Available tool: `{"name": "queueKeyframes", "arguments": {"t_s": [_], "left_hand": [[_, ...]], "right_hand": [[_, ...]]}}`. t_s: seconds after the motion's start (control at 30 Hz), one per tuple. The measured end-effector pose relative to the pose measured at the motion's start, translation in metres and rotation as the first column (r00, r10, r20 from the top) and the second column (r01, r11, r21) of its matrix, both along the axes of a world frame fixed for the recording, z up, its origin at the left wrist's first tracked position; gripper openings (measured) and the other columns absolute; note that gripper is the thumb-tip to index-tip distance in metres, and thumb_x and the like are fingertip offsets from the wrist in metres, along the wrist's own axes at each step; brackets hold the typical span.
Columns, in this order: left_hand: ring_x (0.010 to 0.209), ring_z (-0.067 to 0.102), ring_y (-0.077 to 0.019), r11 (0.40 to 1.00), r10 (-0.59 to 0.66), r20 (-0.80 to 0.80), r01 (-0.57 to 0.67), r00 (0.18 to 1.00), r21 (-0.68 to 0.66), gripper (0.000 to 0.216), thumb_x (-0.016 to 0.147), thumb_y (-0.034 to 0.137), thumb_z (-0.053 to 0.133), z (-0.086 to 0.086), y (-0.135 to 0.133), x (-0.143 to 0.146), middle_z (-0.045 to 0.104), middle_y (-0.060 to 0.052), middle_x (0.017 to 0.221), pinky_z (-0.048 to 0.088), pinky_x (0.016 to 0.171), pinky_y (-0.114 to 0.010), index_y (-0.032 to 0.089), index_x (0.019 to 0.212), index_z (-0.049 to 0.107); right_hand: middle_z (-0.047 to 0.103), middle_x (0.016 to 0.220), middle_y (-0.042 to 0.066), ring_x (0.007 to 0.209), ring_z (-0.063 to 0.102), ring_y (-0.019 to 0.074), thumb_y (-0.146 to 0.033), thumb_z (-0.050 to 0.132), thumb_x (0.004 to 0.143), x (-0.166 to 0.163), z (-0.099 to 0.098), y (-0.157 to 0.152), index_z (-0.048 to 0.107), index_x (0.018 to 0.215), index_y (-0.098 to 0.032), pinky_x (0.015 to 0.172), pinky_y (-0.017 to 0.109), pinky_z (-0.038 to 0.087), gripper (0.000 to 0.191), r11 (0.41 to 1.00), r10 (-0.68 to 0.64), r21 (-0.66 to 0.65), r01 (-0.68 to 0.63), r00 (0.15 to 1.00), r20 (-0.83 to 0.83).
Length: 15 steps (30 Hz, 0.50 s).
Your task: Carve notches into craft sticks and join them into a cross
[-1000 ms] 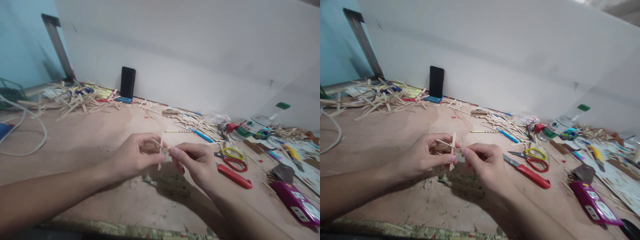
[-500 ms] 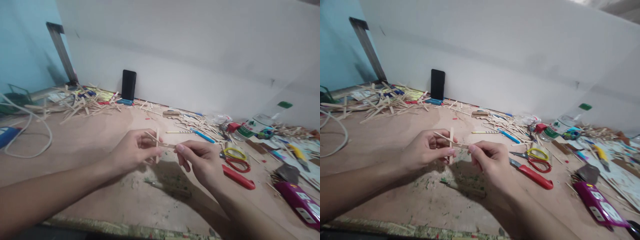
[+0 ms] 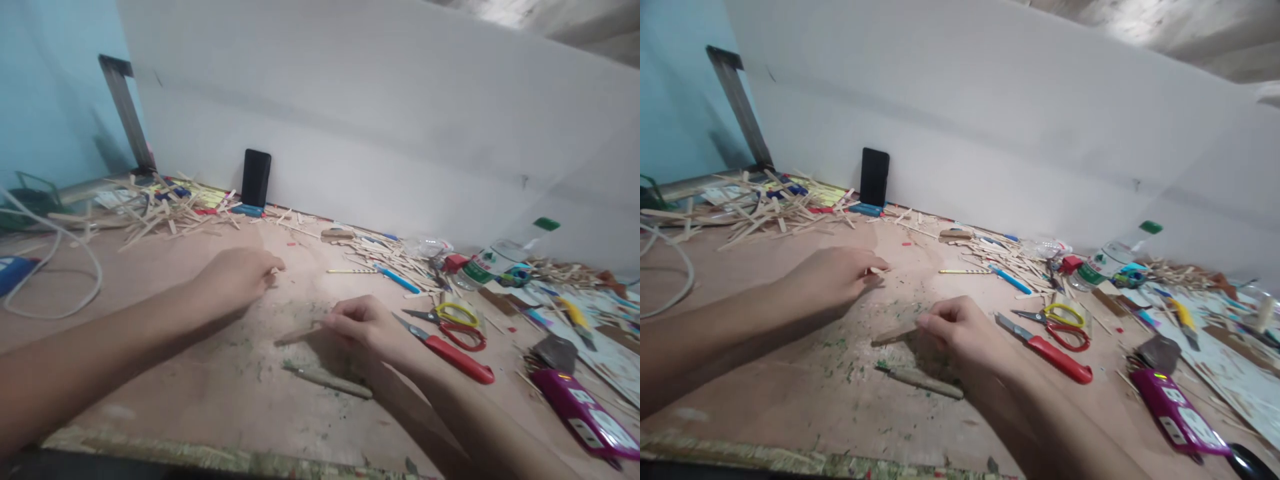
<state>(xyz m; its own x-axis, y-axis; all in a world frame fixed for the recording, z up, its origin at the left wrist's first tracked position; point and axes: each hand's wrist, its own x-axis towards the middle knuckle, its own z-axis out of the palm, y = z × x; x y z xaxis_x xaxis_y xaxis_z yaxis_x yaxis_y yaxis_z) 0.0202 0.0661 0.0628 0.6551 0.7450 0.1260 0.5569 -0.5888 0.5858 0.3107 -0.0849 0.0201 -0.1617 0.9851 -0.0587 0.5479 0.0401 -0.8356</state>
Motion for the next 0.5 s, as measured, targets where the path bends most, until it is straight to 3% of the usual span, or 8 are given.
{"name": "queueKeyframes", "arguments": {"t_s": [0.07, 0.17, 0.2, 0.27, 0.33, 0.37, 0.43, 0.5], "left_hand": [[0.12, 0.083, -0.0266, 0.992, -0.062, -0.202, 0.083, 0.977, 0.095, 0.03, 0.119, 0.048, 0.09, -0.003, -0.001, -0.011, 0.086, -0.007, 0.122, 0.071, 0.117, -0.053, 0.018, 0.115, 0.084], [0.105, 0.078, -0.0245, 0.964, -0.112, -0.354, 0.188, 0.928, 0.187, 0.011, 0.118, 0.029, 0.083, -0.007, -0.011, -0.028, 0.082, -0.004, 0.111, 0.067, 0.103, -0.044, 0.02, 0.112, 0.084], [0.102, 0.076, -0.0259, 0.952, -0.123, -0.366, 0.214, 0.923, 0.219, 0.008, 0.115, 0.02, 0.078, -0.008, -0.016, -0.033, 0.081, -0.004, 0.109, 0.063, 0.097, -0.042, 0.021, 0.114, 0.086], [0.103, 0.075, -0.0303, 0.923, -0.156, -0.335, 0.258, 0.929, 0.286, 0.025, 0.11, 0.012, 0.068, -0.008, -0.028, -0.039, 0.081, -0.007, 0.11, 0.054, 0.089, -0.042, 0.024, 0.118, 0.089], [0.106, 0.076, -0.0308, 0.892, -0.216, -0.264, 0.3, 0.94, 0.338, 0.029, 0.115, 0.016, 0.062, -0.011, -0.042, -0.04, 0.082, -0.008, 0.113, 0.05, 0.089, -0.043, 0.026, 0.119, 0.089], [0.101, 0.076, -0.0281, 0.875, -0.263, -0.23, 0.332, 0.937, 0.352, 0.029, 0.118, 0.018, 0.06, -0.013, -0.049, -0.039, 0.082, -0.006, 0.11, 0.048, 0.087, -0.042, 0.026, 0.115, 0.088], [0.089, 0.073, -0.023, 0.837, -0.374, -0.202, 0.423, 0.905, 0.346, 0.028, 0.119, 0.017, 0.063, -0.022, -0.062, -0.032, 0.08, -0.002, 0.102, 0.047, 0.081, -0.04, 0.026, 0.103, 0.084], [0.083, 0.07, -0.0212, 0.808, -0.44, -0.183, 0.476, 0.879, 0.347, 0.025, 0.116, 0.014, 0.069, -0.033, -0.07, -0.025, 0.078, -0.001, 0.096, 0.046, 0.077, -0.039, 0.025, 0.097, 0.08]], "right_hand": [[0.082, 0.102, 0.0, 0.084, 0.08, 0.0194, -0.055, 0.087, 0.124, -0.005, 0.006, -0.008, 0.083, 0.116, -0.019, 0.079, 0.036, 0.071, 0.037, 0.998, 0.047, -0.04, -0.042, 0.99, 0.136], [0.081, 0.098, 0.0, 0.085, 0.077, 0.0203, -0.051, 0.084, 0.125, -0.011, 0.017, -0.032, 0.082, 0.111, -0.022, 0.085, 0.039, 0.069, 0.033, 1.0, 0.005, 0.019, -0.012, 0.946, 0.323], [0.078, 0.093, -0.001, 0.08, 0.073, 0.0199, -0.049, 0.082, 0.125, -0.013, 0.021, -0.041, 0.081, 0.108, -0.022, 0.081, 0.038, 0.066, 0.032, 0.999, -0.013, 0.05, -0.006, 0.929, 0.369], [0.085, 0.104, 0.004, 0.088, 0.076, 0.0224, -0.039, 0.079, 0.124, -0.018, 0.029, -0.057, 0.085, 0.109, -0.026, 0.082, 0.038, 0.061, 0.021, 0.994, 0.02, 0.092, -0.065, 0.906, 0.422], [0.089, 0.111, 0.003, 0.095, 0.08, 0.0244, -0.03, 0.081, 0.117, -0.024, 0.036, -0.067, 0.088, 0.109, -0.03, 0.084, 0.038, 0.058, 0.011, 0.981, 0.071, 0.13, -0.146, 0.884, 0.463], [0.09, 0.111, 0.002, 0.094, 0.081, 0.0241, -0.025, 0.078, 0.116, -0.026, 0.038, -0.071, 0.088, 0.106, -0.031, 0.084, 0.038, 0.058, 0.016, 0.972, 0.088, 0.149, -0.18, 0.873, 0.48], [0.089, 0.102, 0.002, 0.081, 0.078, 0.0232, -0.021, 0.072, 0.113, -0.025, 0.042, -0.077, 0.087, 0.102, -0.032, 0.07, 0.036, 0.054, 0.022, 0.958, 0.093, 0.188, -0.217, 0.854, 0.511], [0.083, 0.084, 0.001, 0.061, 0.068, 0.0228, -0.026, 0.07, 0.114, -0.017, 0.044, -0.084, 0.084, 0.1, -0.034, 0.05, 0.036, 0.039, 0.021, 0.954, 0.043, 0.226, -0.195, 0.839, 0.542]]}}
